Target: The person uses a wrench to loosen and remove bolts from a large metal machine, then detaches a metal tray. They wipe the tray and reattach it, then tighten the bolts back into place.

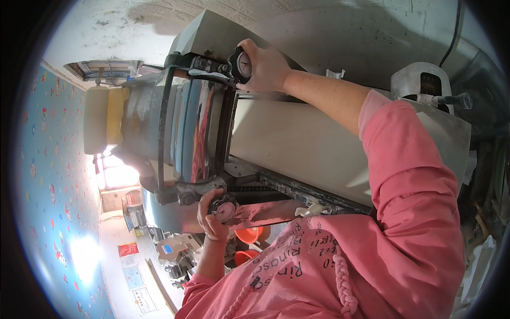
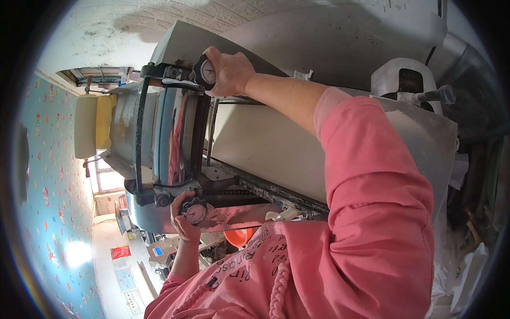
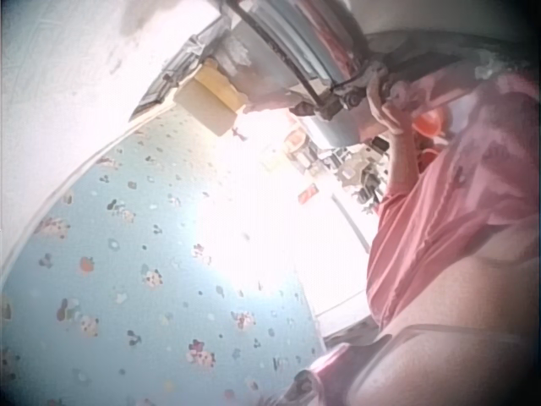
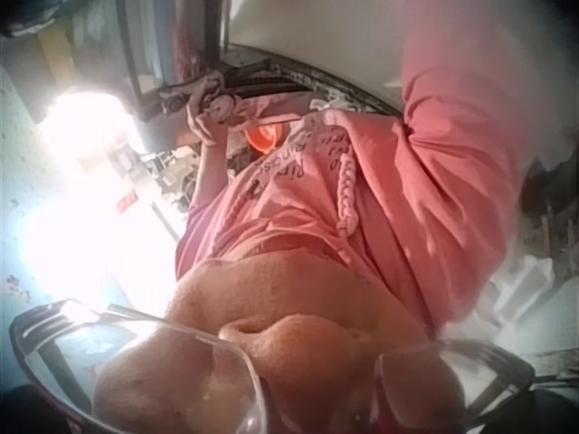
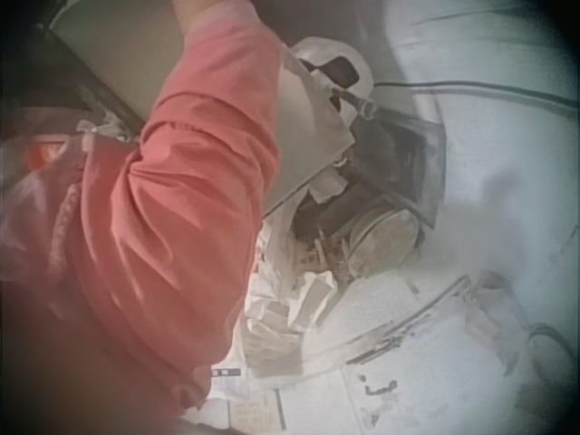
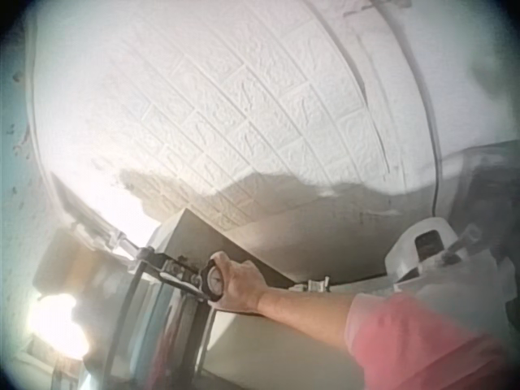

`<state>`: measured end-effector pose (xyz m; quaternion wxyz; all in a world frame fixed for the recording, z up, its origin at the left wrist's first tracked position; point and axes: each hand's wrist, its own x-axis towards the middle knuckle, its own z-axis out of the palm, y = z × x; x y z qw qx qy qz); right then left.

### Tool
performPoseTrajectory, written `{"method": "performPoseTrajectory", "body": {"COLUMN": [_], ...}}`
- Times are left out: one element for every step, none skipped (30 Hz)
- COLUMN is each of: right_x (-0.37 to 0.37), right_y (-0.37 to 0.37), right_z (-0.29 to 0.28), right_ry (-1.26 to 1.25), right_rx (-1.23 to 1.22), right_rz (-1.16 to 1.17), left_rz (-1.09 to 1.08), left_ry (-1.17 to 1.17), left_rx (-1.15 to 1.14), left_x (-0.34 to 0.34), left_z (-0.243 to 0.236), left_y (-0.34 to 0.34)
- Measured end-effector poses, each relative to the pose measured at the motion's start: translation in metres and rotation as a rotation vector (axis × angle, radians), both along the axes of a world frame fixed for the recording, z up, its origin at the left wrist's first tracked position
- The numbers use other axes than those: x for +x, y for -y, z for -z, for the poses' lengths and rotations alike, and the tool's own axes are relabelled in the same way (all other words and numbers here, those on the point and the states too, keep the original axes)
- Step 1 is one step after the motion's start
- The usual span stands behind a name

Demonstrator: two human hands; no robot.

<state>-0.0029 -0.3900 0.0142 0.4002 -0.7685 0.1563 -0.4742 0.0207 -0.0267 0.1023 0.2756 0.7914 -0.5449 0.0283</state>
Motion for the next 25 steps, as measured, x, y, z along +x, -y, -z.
{"method": "performPoseTrajectory", "body": {"right_x": [0.0, 0.001, 0.001, 0.002, 0.001, 0.0, 0.0, 0.0, 0.001, 0.002, 0.001, -0.001, -0.001, -0.001, -0.006, -0.016, -0.022, -0.023, -0.03, -0.046, -0.059, -0.061, -0.07, -0.077, -0.08], "right_y": [-0.001, -0.001, -0.001, -0.001, 0.0, 0.0, 0.0, 0.0, 0.002, 0.001, 0.0, 0.003, 0.004, -0.005, -0.012, -0.016, -0.019, -0.023, -0.032, -0.039, -0.045, -0.056, -0.072, -0.086, -0.087], "right_z": [0.0, 0.001, 0.001, 0.001, 0.001, 0.002, 0.003, 0.003, 0.003, 0.003, 0.004, 0.002, -0.001, -0.002, -0.001, -0.001, -0.005, -0.013, -0.014, -0.012, -0.01, -0.004, 0.006, 0.014, 0.016], "right_ry": [0.009, 0.045, 0.045, 0.041, 0.019, -0.007, 0.013, -0.032, -0.029, -0.036, -0.025, -0.048, -0.052, -0.122, -0.025, 0.0, 0.034, 0.064, -0.099, -0.265, -0.429, -0.606, -0.589, -0.618, -0.571], "right_rx": [0.001, -0.014, -0.011, -0.004, 0.002, 0.012, -0.001, -0.012, -0.045, -0.078, -0.048, -0.026, -0.013, 0.06, -0.009, -0.014, 0.046, 0.101, 0.262, 0.413, 0.56, 0.305, 0.174, 0.064, 0.041], "right_rz": [0.019, 0.029, 0.03, 0.03, 0.026, 0.02, 0.013, 0.037, 0.059, 0.086, 0.047, 0.053, 0.058, 0.053, 0.091, 0.124, 0.054, 0.0, -0.062, -0.107, -0.14, -0.169, -0.283, -0.378, -0.387], "left_rz": [0.004, 0.008, 0.009, 0.01, 0.01, 0.025, 0.039, 0.048, 0.051, 0.051, 0.052, 0.065, 0.073, 0.08, 0.091, 0.105, 0.107, 0.107, 0.132, 0.157, 0.193, 0.197, 0.204, 0.2, 0.242], "left_ry": [0.0, -0.001, -0.002, -0.003, -0.005, 0.001, 0.007, 0.013, 0.021, 0.028, 0.034, 0.019, 0.005, 0.006, -0.018, -0.032, -0.091, -0.144, -0.228, -0.305, -0.383, -0.4, -0.418, -0.434, -0.38], "left_rx": [0.004, 0.008, 0.005, 0.0, -0.003, -0.003, -0.002, -0.002, 0.004, 0.011, 0.018, -0.002, -0.019, -0.029, -0.045, -0.052, -0.052, -0.059, -0.09, -0.128, -0.169, -0.182, -0.194, -0.208, -0.213], "left_x": [0.0, 0.0, 0.0, 0.0, 0.0, 0.001, 0.002, 0.002, 0.003, 0.003, 0.004, 0.006, 0.007, 0.008, 0.012, 0.016, 0.021, 0.024, 0.025, 0.025, 0.023, 0.021, 0.019, 0.019, 0.02], "left_z": [0.0, -0.001, -0.001, -0.001, -0.001, -0.001, -0.001, -0.001, -0.001, -0.002, -0.002, -0.001, 0.001, 0.002, 0.004, 0.007, 0.008, 0.009, 0.01, 0.013, 0.014, 0.016, 0.017, 0.018, 0.02], "left_y": [0.0, 0.0, 0.0, 0.0, 0.0, 0.001, 0.001, 0.001, -0.001, -0.002, -0.003, -0.001, -0.001, -0.003, -0.006, -0.009, -0.013, -0.016, -0.017, -0.014, -0.012, -0.011, -0.012, -0.013, -0.011]}}
